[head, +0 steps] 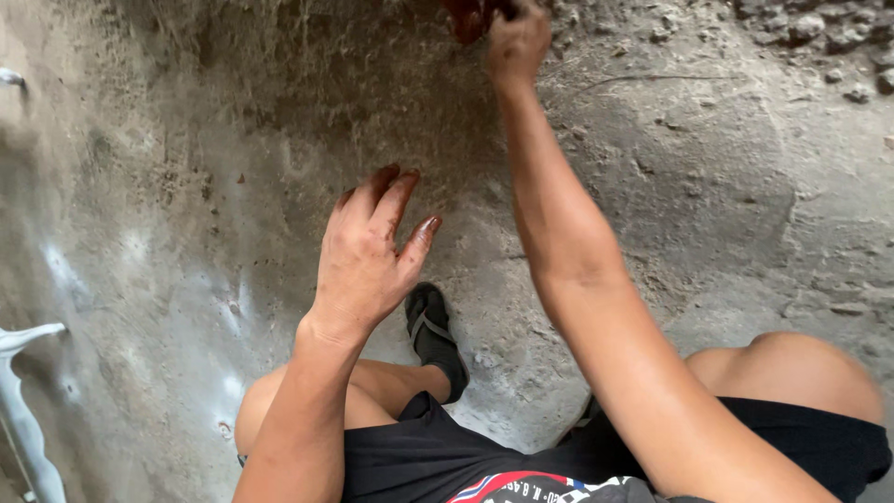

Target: The person rubs the surface of a round wooden table with a small dark cloth, moving around the table to cover different areas. The person occasionally pauses to reposition or adjust the cloth before continuing to rub the tabletop.

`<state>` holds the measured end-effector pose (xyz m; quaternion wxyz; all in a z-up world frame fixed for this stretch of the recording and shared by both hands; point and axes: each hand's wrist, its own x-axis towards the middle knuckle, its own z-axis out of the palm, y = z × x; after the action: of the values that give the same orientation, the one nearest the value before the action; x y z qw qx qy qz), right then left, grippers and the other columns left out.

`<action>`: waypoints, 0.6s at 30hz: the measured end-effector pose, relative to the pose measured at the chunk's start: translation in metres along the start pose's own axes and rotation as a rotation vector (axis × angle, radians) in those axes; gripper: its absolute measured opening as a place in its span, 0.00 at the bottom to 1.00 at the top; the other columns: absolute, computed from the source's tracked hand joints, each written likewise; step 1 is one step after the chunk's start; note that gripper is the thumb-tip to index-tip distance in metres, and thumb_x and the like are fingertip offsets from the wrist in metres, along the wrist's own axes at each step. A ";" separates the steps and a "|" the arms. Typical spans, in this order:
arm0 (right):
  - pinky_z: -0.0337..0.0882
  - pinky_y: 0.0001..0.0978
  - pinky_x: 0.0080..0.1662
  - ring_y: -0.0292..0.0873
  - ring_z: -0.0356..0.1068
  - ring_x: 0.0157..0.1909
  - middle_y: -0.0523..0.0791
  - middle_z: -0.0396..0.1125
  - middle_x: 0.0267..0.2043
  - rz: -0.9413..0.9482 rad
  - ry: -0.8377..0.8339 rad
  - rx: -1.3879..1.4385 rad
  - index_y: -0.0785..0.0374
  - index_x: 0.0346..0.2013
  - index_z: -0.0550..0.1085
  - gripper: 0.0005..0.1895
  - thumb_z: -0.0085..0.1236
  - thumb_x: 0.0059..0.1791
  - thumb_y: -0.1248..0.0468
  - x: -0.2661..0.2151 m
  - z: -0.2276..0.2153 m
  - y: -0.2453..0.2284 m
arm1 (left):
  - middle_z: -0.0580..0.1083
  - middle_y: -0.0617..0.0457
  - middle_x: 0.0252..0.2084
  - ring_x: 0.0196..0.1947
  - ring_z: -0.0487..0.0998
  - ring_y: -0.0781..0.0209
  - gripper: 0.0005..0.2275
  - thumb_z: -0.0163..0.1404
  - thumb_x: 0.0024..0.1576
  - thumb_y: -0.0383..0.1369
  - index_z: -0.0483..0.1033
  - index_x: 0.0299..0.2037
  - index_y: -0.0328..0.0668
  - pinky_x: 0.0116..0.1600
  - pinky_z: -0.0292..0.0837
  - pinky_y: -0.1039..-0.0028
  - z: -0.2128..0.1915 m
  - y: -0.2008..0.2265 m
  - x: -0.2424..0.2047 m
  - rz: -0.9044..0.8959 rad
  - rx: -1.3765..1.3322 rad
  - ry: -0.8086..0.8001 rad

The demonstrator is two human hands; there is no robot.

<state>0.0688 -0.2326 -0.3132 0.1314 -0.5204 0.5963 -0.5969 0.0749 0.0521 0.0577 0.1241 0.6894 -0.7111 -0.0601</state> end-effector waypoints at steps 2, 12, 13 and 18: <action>0.75 0.43 0.46 0.53 0.78 0.40 0.53 0.78 0.37 0.250 -0.135 0.133 0.66 0.38 0.82 0.10 0.64 0.45 0.64 -0.033 -0.007 -0.008 | 0.73 0.42 0.60 0.55 0.75 0.39 0.21 0.60 0.57 0.35 0.73 0.59 0.39 0.60 0.71 0.57 -0.005 -0.005 0.000 -0.009 -0.027 0.006; 0.69 0.41 0.35 0.50 0.67 0.28 0.48 0.79 0.34 0.445 -0.267 0.124 0.65 0.42 0.84 0.11 0.52 0.55 0.71 -0.034 -0.020 -0.018 | 0.72 0.41 0.60 0.54 0.75 0.40 0.22 0.61 0.57 0.34 0.72 0.61 0.39 0.60 0.71 0.57 -0.015 -0.020 -0.001 -0.031 -0.046 -0.018; 0.70 0.39 0.34 0.47 0.70 0.29 0.47 0.79 0.34 0.515 -0.316 0.171 0.63 0.42 0.84 0.11 0.54 0.52 0.71 -0.034 -0.021 -0.017 | 0.72 0.41 0.60 0.55 0.75 0.40 0.22 0.61 0.57 0.34 0.72 0.61 0.39 0.60 0.71 0.57 -0.015 -0.021 -0.001 -0.033 -0.053 -0.016; 0.79 0.34 0.40 0.41 0.78 0.38 0.47 0.79 0.40 0.267 -0.113 0.390 0.64 0.45 0.83 0.09 0.57 0.54 0.69 -0.016 -0.030 -0.018 | 0.72 0.42 0.61 0.57 0.74 0.40 0.22 0.60 0.57 0.34 0.72 0.61 0.39 0.62 0.70 0.59 -0.015 -0.022 0.001 -0.002 -0.076 0.005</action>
<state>0.0609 -0.1981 -0.2978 0.3402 -0.4341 0.5252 -0.6481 0.1003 0.0511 0.0668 0.1517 0.6850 -0.7074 -0.0855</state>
